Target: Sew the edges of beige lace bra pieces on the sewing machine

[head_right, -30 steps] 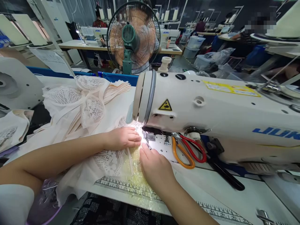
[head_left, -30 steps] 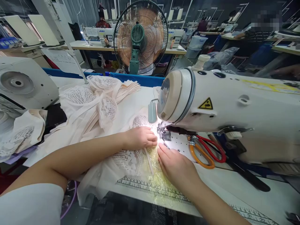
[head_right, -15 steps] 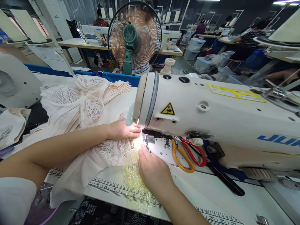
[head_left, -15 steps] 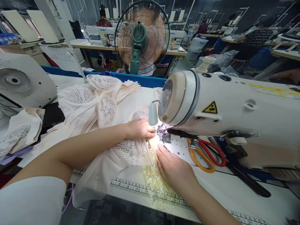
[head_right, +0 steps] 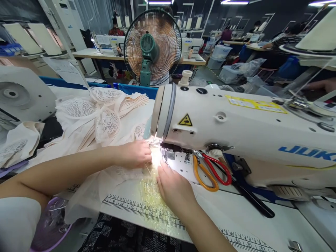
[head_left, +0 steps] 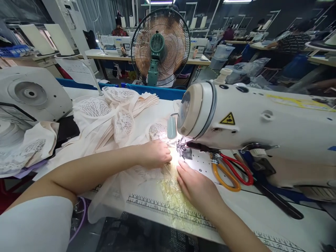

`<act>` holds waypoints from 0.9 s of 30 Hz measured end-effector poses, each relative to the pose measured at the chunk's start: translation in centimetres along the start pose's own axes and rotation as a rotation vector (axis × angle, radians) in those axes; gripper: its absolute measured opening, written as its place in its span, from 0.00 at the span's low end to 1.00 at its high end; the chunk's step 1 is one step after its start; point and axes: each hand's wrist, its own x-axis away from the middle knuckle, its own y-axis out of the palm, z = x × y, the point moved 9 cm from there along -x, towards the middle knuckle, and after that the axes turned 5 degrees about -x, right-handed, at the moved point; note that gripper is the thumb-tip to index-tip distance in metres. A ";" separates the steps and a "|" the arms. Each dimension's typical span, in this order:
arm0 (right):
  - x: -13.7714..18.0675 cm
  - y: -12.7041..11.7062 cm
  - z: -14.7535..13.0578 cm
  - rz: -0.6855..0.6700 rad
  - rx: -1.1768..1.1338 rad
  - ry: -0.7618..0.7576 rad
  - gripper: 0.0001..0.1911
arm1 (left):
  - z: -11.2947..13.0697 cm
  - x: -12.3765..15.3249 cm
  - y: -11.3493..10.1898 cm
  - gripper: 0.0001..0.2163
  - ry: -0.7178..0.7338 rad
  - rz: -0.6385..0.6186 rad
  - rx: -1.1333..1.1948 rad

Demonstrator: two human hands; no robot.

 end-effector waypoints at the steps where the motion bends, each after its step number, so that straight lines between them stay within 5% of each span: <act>1: 0.2 -0.4 0.3 0.009 -0.054 0.030 0.16 | 0.0 0.0 0.0 0.04 -0.019 -0.007 0.016; 6: 2.6 -2.5 0.7 0.223 -0.474 0.299 0.17 | -2.2 0.3 -2.1 0.10 -0.288 0.117 0.558; 9: 2.3 -1.6 -3.6 0.144 -0.692 0.154 0.26 | -3.2 0.7 -1.8 0.14 -0.474 0.203 0.822; 11: 1.6 -0.8 -5.2 0.067 -0.785 0.131 0.20 | -3.6 1.2 -0.7 0.13 -0.592 0.225 0.859; 15: 1.3 -0.2 -1.8 0.094 -0.708 0.417 0.15 | -3.8 2.6 1.1 0.02 -0.746 0.201 0.559; 17: 1.5 0.1 -0.2 0.044 -0.596 0.484 0.17 | -3.0 2.5 1.4 0.11 -0.693 0.122 0.316; 21: 2.1 1.2 0.7 -0.102 -0.550 0.465 0.12 | -0.8 1.5 2.1 0.16 -0.540 -0.082 0.037; 27: 1.9 1.6 0.8 -0.176 -0.398 0.445 0.21 | -0.5 0.3 2.5 0.09 -0.598 -0.194 0.078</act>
